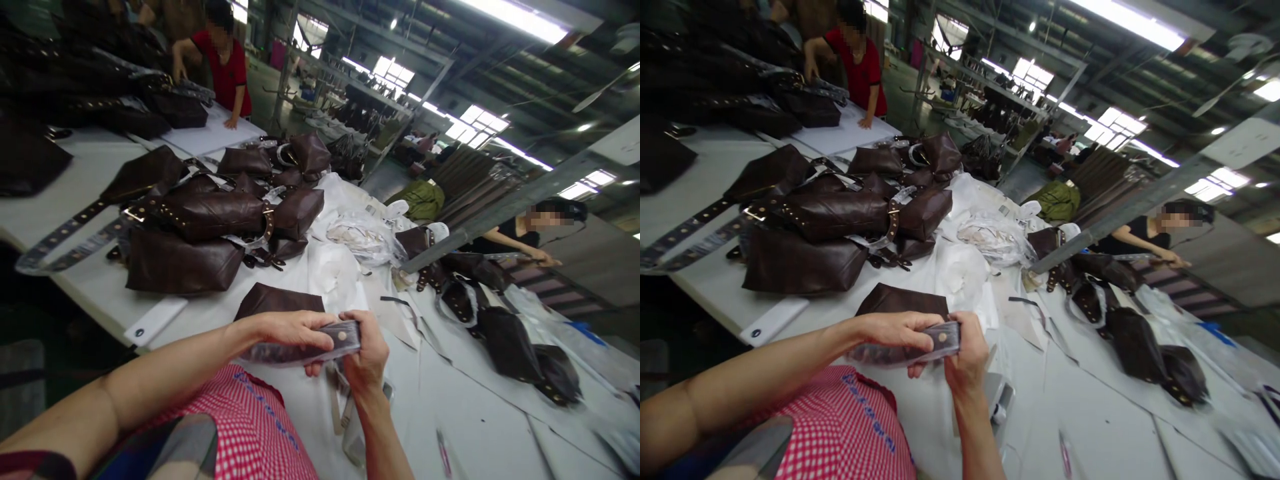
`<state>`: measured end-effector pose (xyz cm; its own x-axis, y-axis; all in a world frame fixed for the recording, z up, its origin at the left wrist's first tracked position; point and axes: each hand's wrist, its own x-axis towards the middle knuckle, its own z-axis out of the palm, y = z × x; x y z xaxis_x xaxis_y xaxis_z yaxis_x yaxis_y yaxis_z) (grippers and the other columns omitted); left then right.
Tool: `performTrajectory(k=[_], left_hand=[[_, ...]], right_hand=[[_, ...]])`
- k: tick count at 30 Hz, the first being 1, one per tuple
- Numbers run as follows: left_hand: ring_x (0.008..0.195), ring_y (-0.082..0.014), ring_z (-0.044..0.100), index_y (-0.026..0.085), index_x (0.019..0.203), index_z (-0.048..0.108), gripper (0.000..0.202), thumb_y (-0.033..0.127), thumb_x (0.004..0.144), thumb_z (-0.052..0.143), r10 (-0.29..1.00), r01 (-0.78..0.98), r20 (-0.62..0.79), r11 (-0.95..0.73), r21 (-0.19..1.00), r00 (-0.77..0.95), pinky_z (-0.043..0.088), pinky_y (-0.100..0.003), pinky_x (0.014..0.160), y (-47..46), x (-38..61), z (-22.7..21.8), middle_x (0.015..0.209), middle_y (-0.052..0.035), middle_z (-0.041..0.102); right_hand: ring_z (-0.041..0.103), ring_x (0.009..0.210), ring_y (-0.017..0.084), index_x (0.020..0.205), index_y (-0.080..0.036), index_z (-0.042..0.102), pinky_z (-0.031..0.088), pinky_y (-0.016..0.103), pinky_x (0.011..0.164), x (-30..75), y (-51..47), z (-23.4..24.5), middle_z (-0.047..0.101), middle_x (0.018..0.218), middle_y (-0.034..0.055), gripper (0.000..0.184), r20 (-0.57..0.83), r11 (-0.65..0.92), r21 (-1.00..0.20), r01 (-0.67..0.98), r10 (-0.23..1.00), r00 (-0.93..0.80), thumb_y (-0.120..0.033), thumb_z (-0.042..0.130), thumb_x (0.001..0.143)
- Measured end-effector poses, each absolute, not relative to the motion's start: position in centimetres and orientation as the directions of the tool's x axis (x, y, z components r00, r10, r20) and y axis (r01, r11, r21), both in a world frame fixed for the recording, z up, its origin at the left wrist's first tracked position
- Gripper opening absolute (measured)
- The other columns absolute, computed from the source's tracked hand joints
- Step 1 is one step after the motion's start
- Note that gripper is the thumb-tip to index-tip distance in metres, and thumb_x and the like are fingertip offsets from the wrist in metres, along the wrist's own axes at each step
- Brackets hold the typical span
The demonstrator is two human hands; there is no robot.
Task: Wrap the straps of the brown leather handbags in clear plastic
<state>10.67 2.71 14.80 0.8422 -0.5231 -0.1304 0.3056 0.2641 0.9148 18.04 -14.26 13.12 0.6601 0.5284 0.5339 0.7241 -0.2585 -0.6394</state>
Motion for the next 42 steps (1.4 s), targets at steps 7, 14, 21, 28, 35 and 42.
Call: performTrajectory(k=[7, 14, 21, 28, 35, 42], left_hand=[[0.047, -0.0108, 0.053, 0.02, 0.082, 0.048, 0.01, 0.028, 0.081, 0.053, -0.445, 0.207, -0.096, 0.208, 0.956, 0.891, 0.04, -0.021, 0.05, 3.2, 10.6, 11.6, 0.053, 0.0054, 0.054], [0.043, -0.0104, 0.052, 0.018, 0.082, 0.049, 0.012, 0.03, 0.082, 0.052, -0.342, 0.217, -0.165, 0.12, 0.969, 0.925, 0.041, -0.021, 0.046, 2.1, 10.2, 13.4, 0.055, 0.0039, 0.056], [0.05, -0.0113, 0.057, 0.018, 0.089, 0.051, 0.017, 0.03, 0.079, 0.058, -0.433, 0.189, -0.093, 0.185, 0.964, 0.897, 0.044, -0.021, 0.05, 3.5, 10.8, 12.7, 0.061, 0.0031, 0.06], [0.042, -0.0102, 0.053, 0.018, 0.081, 0.047, 0.016, 0.033, 0.083, 0.052, -0.29, 0.269, -0.229, 0.104, 0.958, 0.929, 0.041, -0.019, 0.043, 2.4, 9.9, 12.6, 0.056, 0.0046, 0.056], [0.047, -0.012, 0.056, 0.02, 0.097, 0.044, 0.023, 0.036, 0.084, 0.054, -0.502, 0.289, -0.141, 0.231, 0.929, 0.854, 0.038, -0.02, 0.048, 3.2, 10.7, 13.1, 0.056, 0.0052, 0.058], [0.038, -0.0108, 0.049, 0.02, 0.092, 0.043, 0.022, 0.041, 0.088, 0.049, -0.474, 0.316, -0.192, 0.198, 0.928, 0.86, 0.033, -0.018, 0.041, 3.5, 10.2, 11.4, 0.048, 0.0058, 0.055]], right_hand=[[0.057, 0.055, 0.014, 0.088, -0.019, 0.054, 0.046, 0.026, 0.051, 15.9, -10.9, 8.9, 0.06, 0.067, -0.0017, 0.019, 0.028, 0.051, -0.999, 0.013, 0.298, 0.954, -0.031, 0.056, 0.073], [0.062, 0.092, 0.021, 0.1, -0.02, 0.063, 0.051, 0.034, 0.079, 18.9, -14.9, 11.9, 0.066, 0.095, 0.0098, 0.022, 0.512, -0.233, -0.532, 0.814, 0.677, 0.529, -0.025, 0.055, 0.08], [0.058, 0.059, 0.015, 0.086, -0.019, 0.055, 0.048, 0.027, 0.056, 16.9, -12.2, 10.6, 0.061, 0.068, -0.0013, 0.013, 0.164, -0.051, -0.98, 0.19, 0.324, 0.932, -0.029, 0.051, 0.078], [0.06, 0.1, 0.023, 0.109, -0.02, 0.059, 0.049, 0.038, 0.086, 18.4, -14.0, 10.3, 0.064, 0.106, 0.0111, 0.03, 0.545, -0.252, -0.557, 0.791, 0.608, 0.577, -0.023, 0.054, 0.079], [0.056, 0.073, 0.018, 0.094, -0.019, 0.057, 0.046, 0.029, 0.066, 17.7, -12.8, 12.3, 0.059, 0.081, 0.0012, 0.024, 0.419, -0.306, -0.777, 0.55, 0.402, 0.814, -0.028, 0.056, 0.072], [0.058, 0.062, 0.016, 0.084, -0.019, 0.053, 0.047, 0.029, 0.06, 16.5, -10.9, 9.5, 0.061, 0.072, -0.0001, 0.018, 0.042, -0.042, -0.998, 0.057, 0.293, 0.955, -0.036, 0.05, 0.078]])
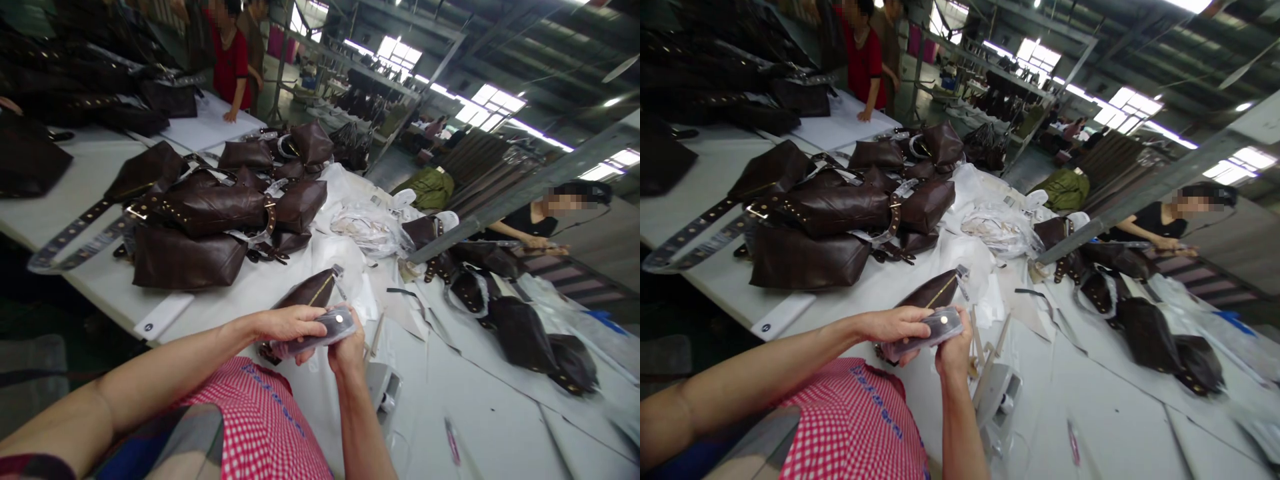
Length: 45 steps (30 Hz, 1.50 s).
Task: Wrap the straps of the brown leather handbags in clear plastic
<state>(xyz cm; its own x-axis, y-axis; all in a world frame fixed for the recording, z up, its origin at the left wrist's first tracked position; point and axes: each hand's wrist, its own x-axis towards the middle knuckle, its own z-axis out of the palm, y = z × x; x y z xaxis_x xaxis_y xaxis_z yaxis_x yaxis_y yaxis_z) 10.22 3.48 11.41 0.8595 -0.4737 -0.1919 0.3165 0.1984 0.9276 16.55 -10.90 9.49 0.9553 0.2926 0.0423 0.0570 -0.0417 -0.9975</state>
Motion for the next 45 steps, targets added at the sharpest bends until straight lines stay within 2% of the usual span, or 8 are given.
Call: performTrajectory(k=[7, 13, 17, 22, 26, 35, 41, 45], left_hand=[[0.039, -0.0106, 0.05, 0.019, 0.087, 0.048, 0.025, 0.043, 0.088, 0.053, -0.519, 0.317, -0.214, 0.117, 0.941, 0.827, 0.033, -0.017, 0.04, 4.2, 9.9, 16.0, 0.049, 0.003, 0.059], [0.05, -0.0128, 0.056, 0.019, 0.093, 0.053, 0.034, 0.053, 0.085, 0.054, -0.656, 0.397, -0.174, 0.207, 0.894, 0.735, 0.044, -0.022, 0.054, 5.6, 10.0, 13.8, 0.055, 0.0022, 0.058], [0.065, -0.013, 0.055, 0.017, 0.095, 0.058, 0.03, 0.045, 0.087, 0.051, -0.537, 0.324, -0.22, 0.105, 0.94, 0.815, 0.044, -0.023, 0.065, 6.0, 9.3, 12.7, 0.07, 0.0007, 0.058], [0.099, -0.0188, 0.051, 0.016, 0.081, 0.066, 0.014, 0.029, 0.078, 0.06, -0.227, 0.003, -0.055, -0.223, 0.975, 0.972, 0.039, -0.027, 0.091, 6.3, 7.8, 15.8, 0.101, -0.0035, 0.056], [0.115, -0.0238, 0.045, 0.019, 0.094, 0.07, 0.022, 0.032, 0.08, 0.059, -0.229, -0.071, 0.013, -0.247, 0.966, 0.973, 0.031, -0.033, 0.105, 6.8, 5.7, 17.5, 0.115, -0.006, 0.056], [0.109, -0.0266, 0.046, 0.019, 0.097, 0.07, 0.029, 0.04, 0.082, 0.057, -0.057, 0.056, -0.077, -0.306, 0.95, 0.995, 0.034, -0.035, 0.102, 6.1, 2.2, 17.1, 0.108, -0.0073, 0.059], [0.094, -0.0226, 0.049, 0.016, 0.085, 0.068, 0.027, 0.038, 0.081, 0.053, -0.04, 0.144, -0.15, -0.126, 0.982, 0.988, 0.042, -0.032, 0.088, 4.1, 2.6, 16.6, 0.096, -0.006, 0.056], [0.085, -0.0187, 0.05, 0.015, 0.08, 0.067, 0.028, 0.04, 0.08, 0.054, -0.002, 0.173, -0.173, 0.035, 0.984, 0.985, 0.044, -0.027, 0.075, 3.2, 2.8, 15.7, 0.093, -0.0049, 0.053]], right_hand=[[0.062, 0.074, 0.017, 0.09, -0.02, 0.06, 0.049, 0.028, 0.068, 17.9, -13.8, 13.7, 0.065, 0.082, 0.0028, 0.019, 0.529, -0.244, -0.62, 0.746, 0.572, 0.627, -0.028, 0.062, 0.073], [0.057, 0.06, 0.015, 0.085, -0.02, 0.055, 0.044, 0.025, 0.055, 15.5, -11.6, 11.9, 0.061, 0.067, -0.0026, 0.015, 0.28, -0.244, -0.897, 0.37, 0.335, 0.9, -0.03, 0.057, 0.074], [0.055, 0.056, 0.014, 0.085, -0.02, 0.053, 0.042, 0.024, 0.052, 14.9, -10.6, 10.4, 0.058, 0.061, -0.0045, 0.014, 0.119, -0.164, -0.969, 0.183, 0.335, 0.935, -0.03, 0.054, 0.075], [0.065, 0.079, 0.019, 0.085, -0.021, 0.052, 0.05, 0.029, 0.07, 14.5, -10.1, 12.5, 0.068, 0.085, 0.0018, 0.017, 0.222, -0.095, -0.954, 0.283, 0.41, 0.885, -0.03, 0.061, 0.075], [0.062, 0.1, 0.022, 0.088, -0.022, 0.053, 0.049, 0.034, 0.085, 13.2, -9.7, 14.1, 0.065, 0.097, 0.0058, 0.016, 0.407, -0.005, -0.883, 0.469, 0.485, 0.774, -0.029, 0.062, 0.077], [0.061, 0.103, 0.02, 0.091, -0.02, 0.053, 0.051, 0.032, 0.088, 11.6, -8.8, 14.6, 0.063, 0.096, 0.0089, 0.011, 0.548, 0.146, -0.795, 0.589, 0.589, 0.594, -0.021, 0.053, 0.08], [0.05, 0.125, 0.021, 0.127, -0.017, 0.046, 0.04, 0.037, 0.106, 14.7, -10.9, 15.7, 0.054, 0.132, 0.0125, 0.054, 0.33, 0.096, -0.839, 0.536, 0.873, 0.359, -0.01, 0.054, 0.074], [0.059, 0.115, 0.019, 0.133, -0.022, 0.044, 0.046, 0.034, 0.099, 16.5, -11.6, 15.7, 0.06, 0.127, 0.008, 0.06, 0.172, 0.006, -0.865, 0.502, 0.943, 0.286, -0.011, 0.055, 0.075]])
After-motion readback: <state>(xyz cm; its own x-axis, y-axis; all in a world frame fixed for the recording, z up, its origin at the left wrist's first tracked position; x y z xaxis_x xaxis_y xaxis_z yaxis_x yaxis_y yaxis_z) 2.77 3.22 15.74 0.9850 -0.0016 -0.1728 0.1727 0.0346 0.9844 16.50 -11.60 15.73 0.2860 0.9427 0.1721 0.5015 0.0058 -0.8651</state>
